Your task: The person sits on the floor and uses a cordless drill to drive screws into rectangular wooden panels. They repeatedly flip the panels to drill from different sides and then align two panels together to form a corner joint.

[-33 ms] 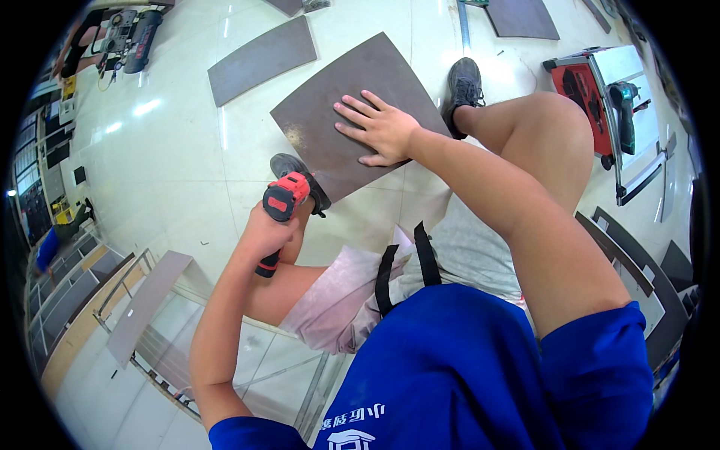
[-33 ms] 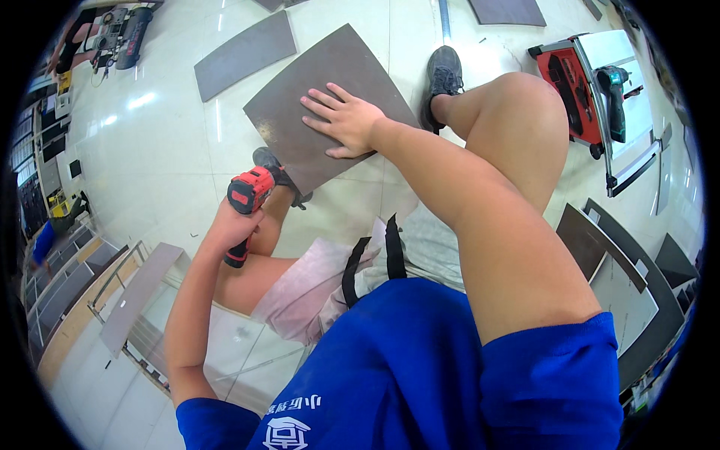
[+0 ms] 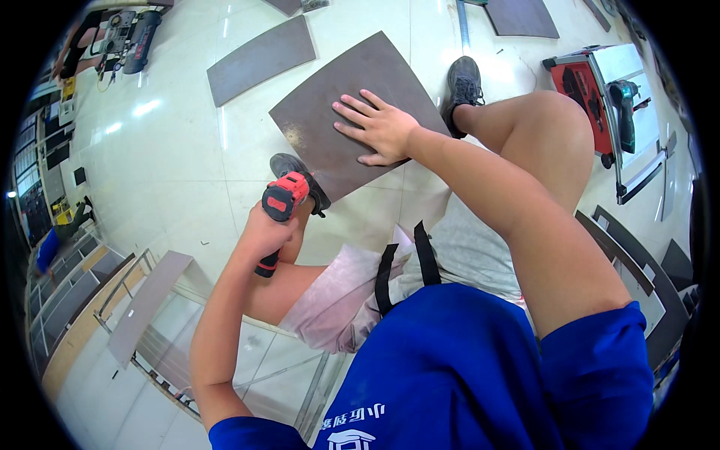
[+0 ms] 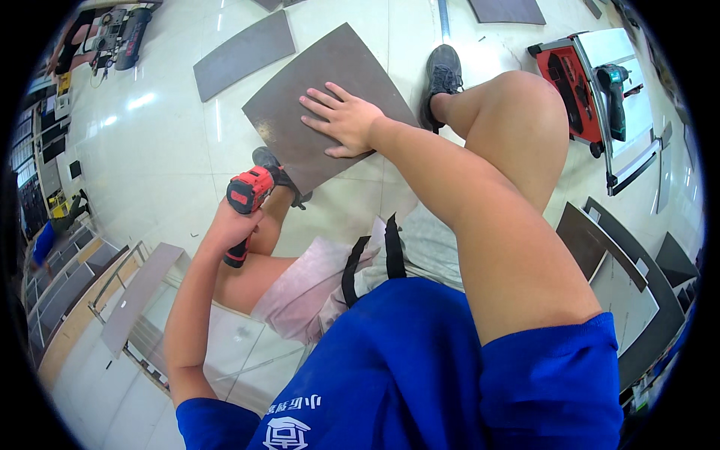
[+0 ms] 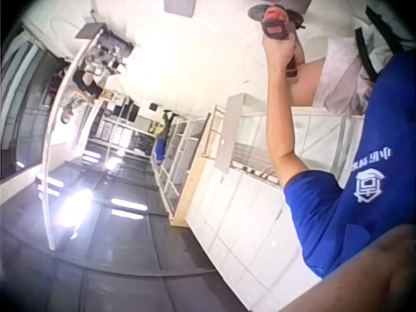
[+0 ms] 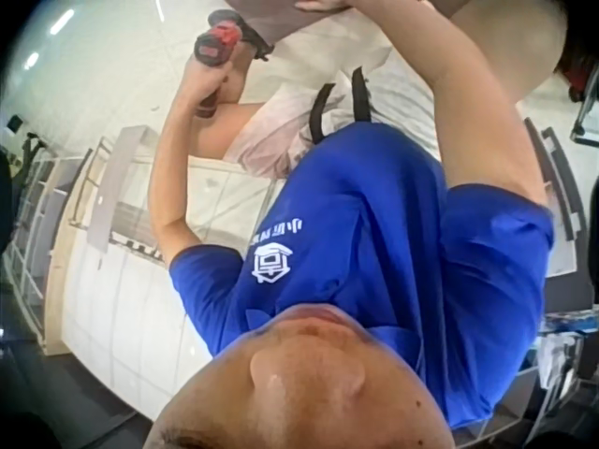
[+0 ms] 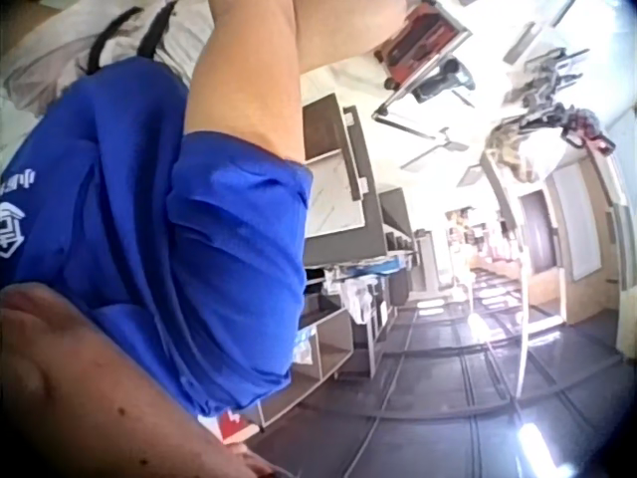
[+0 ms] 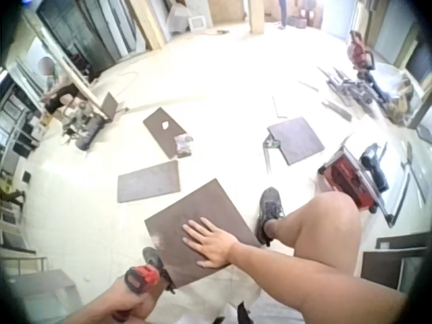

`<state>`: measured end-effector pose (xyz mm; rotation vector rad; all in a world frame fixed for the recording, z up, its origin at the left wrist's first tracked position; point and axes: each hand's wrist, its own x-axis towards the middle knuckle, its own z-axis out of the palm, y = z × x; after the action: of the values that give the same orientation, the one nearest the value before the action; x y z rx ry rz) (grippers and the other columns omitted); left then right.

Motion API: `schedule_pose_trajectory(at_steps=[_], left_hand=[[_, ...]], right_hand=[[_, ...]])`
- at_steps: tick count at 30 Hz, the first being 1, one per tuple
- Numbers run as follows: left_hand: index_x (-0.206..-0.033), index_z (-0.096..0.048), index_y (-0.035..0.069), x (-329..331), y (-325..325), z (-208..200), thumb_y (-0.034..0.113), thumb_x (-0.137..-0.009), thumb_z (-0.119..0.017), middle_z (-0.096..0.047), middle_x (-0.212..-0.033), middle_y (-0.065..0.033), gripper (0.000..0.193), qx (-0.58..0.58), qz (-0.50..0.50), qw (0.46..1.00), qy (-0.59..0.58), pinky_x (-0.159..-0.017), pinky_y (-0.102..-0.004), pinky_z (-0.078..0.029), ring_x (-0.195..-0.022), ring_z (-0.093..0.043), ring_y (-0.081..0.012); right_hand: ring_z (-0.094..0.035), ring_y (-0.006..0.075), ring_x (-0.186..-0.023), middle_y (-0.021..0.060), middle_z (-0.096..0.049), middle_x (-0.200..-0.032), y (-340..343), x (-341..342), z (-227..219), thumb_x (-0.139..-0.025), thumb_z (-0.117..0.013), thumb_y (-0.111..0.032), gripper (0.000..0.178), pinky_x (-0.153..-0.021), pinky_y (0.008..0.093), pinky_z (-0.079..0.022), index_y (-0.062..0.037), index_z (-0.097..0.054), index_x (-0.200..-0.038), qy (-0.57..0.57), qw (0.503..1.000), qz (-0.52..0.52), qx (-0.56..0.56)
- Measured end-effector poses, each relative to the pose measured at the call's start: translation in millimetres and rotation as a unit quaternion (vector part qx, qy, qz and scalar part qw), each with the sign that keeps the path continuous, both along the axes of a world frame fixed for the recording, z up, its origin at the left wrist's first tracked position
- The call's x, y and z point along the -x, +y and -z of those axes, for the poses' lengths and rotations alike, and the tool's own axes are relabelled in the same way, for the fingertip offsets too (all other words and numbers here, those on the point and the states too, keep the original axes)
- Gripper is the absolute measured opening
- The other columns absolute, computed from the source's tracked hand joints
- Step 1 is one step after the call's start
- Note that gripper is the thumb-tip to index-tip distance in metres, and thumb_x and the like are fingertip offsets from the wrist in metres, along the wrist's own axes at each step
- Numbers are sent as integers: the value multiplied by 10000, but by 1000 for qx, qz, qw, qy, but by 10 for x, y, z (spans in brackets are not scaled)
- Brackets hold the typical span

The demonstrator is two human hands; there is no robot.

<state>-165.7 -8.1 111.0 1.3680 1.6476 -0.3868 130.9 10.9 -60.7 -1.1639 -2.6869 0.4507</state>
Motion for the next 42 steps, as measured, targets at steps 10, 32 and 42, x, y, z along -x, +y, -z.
schedule_pose_trajectory(at_steps=[10, 32, 42], left_hand=[[-938, -600, -27, -54, -24, 2, 53, -825, -628, -664, -726, -90, 141, 6, -22, 999, -30, -626, -338, -552, -631, -662, -165], [-1016, -606, -21, -65, -27, 137, 26, -843, -600, -645, -753, -73, 179, 27, -54, 997, -50, -606, -325, -549, -637, -660, -156], [-985, -593, -16, -14, -53, 175, 24, -844, -607, -624, -727, -68, 147, 37, -76, 995, -62, -582, -331, -541, -613, -644, -157]], right_hand=[[-190, 309, -1558, 141, -245, -1670, -5, -13, -9, -900, -584, -552, 774, -1273, 535, -112, -142, -443, -1541, 6, 1000, 1, 4], [-168, 311, -1564, 135, -218, -1680, -15, -3, 6, -895, -600, -547, 791, -1272, 541, -112, -136, -425, -1548, 2, 1000, 1, 13], [-166, 299, -1564, 129, -220, -1680, 3, -1, -59, -906, -584, -554, 781, -1274, 532, -104, -141, -427, -1550, -11, 1000, 0, 20]])
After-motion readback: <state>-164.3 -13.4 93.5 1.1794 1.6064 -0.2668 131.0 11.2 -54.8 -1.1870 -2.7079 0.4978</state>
